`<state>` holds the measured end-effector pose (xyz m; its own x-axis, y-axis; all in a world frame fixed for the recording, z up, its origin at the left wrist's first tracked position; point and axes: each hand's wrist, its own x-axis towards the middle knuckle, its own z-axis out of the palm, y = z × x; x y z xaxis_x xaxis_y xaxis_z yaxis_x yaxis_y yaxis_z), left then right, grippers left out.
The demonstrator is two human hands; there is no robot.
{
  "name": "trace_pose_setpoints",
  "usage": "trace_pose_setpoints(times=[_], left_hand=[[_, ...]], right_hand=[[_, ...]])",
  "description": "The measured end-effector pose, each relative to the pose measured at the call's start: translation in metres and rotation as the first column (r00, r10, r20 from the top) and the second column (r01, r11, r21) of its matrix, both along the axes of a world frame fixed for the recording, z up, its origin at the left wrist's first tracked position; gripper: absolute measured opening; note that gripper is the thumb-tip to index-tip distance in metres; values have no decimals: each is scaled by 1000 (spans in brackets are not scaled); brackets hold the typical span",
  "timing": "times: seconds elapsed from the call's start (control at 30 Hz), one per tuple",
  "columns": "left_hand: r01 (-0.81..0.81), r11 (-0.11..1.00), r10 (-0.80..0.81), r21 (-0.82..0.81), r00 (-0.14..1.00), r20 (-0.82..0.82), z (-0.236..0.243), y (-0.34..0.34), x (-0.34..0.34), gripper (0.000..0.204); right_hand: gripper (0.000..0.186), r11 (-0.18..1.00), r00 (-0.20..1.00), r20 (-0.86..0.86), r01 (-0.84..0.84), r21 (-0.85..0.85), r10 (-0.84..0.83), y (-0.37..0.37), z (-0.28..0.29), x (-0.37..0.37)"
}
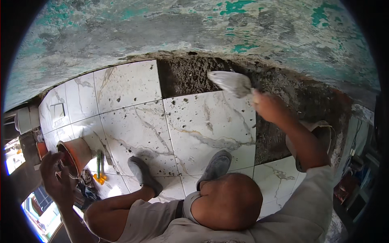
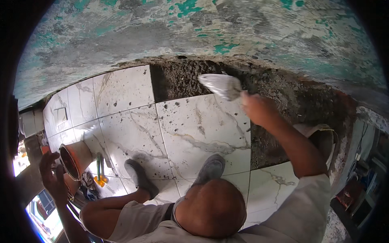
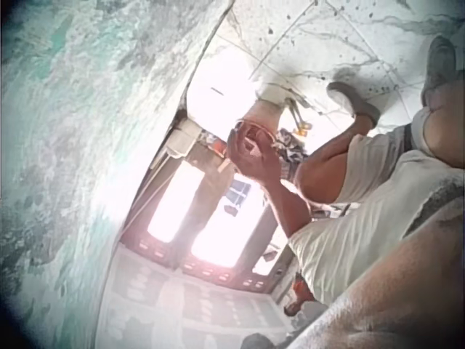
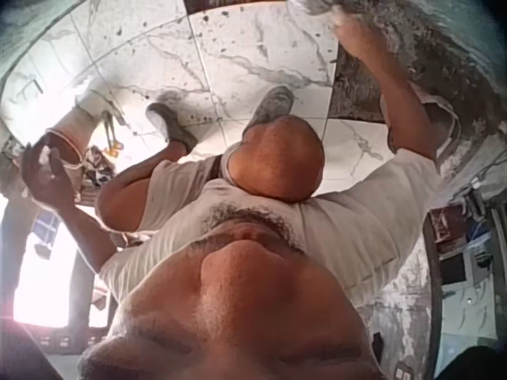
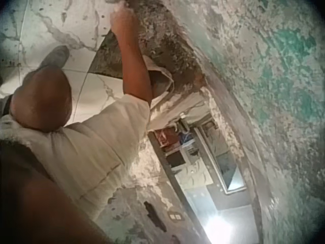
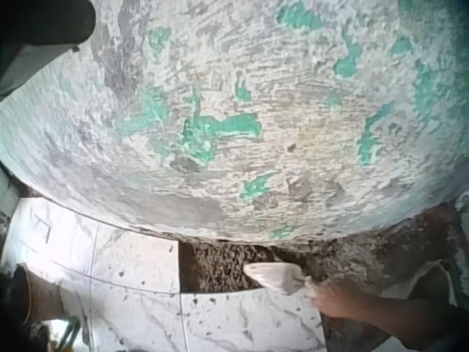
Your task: The person taps a floor tile with a mallet, scoops mortar from a bucket to spread onto the underside of a tile using a trowel, sets the tile in place, taps it with the mallet, and levels the subfloor using a trowel and by hand.
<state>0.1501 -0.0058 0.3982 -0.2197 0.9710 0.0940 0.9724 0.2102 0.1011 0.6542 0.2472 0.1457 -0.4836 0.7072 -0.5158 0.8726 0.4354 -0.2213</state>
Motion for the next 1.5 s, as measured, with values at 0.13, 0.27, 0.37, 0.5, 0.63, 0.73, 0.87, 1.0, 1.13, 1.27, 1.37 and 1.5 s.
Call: trace_pose_setpoints(times=[0.13, 0.27, 0.37, 0.5, 0.63, 0.73, 0.87, 1.0, 1.13, 1.27, 1.37, 1.5], left_hand=[[105, 992, -90, 70, 979, -185, 12, 33, -14, 40], [117, 976, -111, 184, 993, -40, 27, 48, -16, 47], [190, 954, -237, 233, 953, 190, 25, 41, -5, 50], [173, 967, -241, 186, 857, 456, -4, 26, 19, 53], [305, 951, -303, 57, 873, 383, -32, 25, 27, 61], [355, 933, -354, 53, 888, 292, -34, 18, 18, 61], [56, 998, -53, 7, 878, 476, -30, -5, 4, 56], [18, 999, -5, -26, 908, 418, -26, -22, -12, 63], [7, 1000, -6, -1, 839, 543, -30, -21, -19, 64], [134, 991, -118, -1, 869, 480, -33, -18, -25, 65], [161, 987, -148, 6, 886, 439, -32, -19, -28, 65], [163, 987, -140, 0, 851, 506, -32, -15, -22, 64]], right_hand=[[34, 999, 997, -77, 22, -33, -25, 9, -35, -33], [41, 986, 987, 56, 156, -55, -153, 17, -35, 9], [46, 983, 979, 102, 180, -28, -177, 16, -15, 49], [50, 970, 965, 145, 233, -76, -220, 10, -21, 57], [53, 971, 967, 149, 222, -92, -207, 8, -42, 53], [56, 971, 954, 219, 227, -72, -206, 11, -29, 67], [57, 723, 765, 191, 644, -252, -615, -2, 3, 84], [46, 167, 296, 159, 821, -545, -942, -44, -7, 52], [35, -81, 12, 112, 612, -787, -994, -71, -48, -31], [34, -26, 44, 52, 454, -891, -998, -81, -51, -67], [34, -73, -36, 64, 522, -850, -997, -72, -37, -59], [35, -84, -77, 49, 567, -819, -996, -67, -46, -86]])
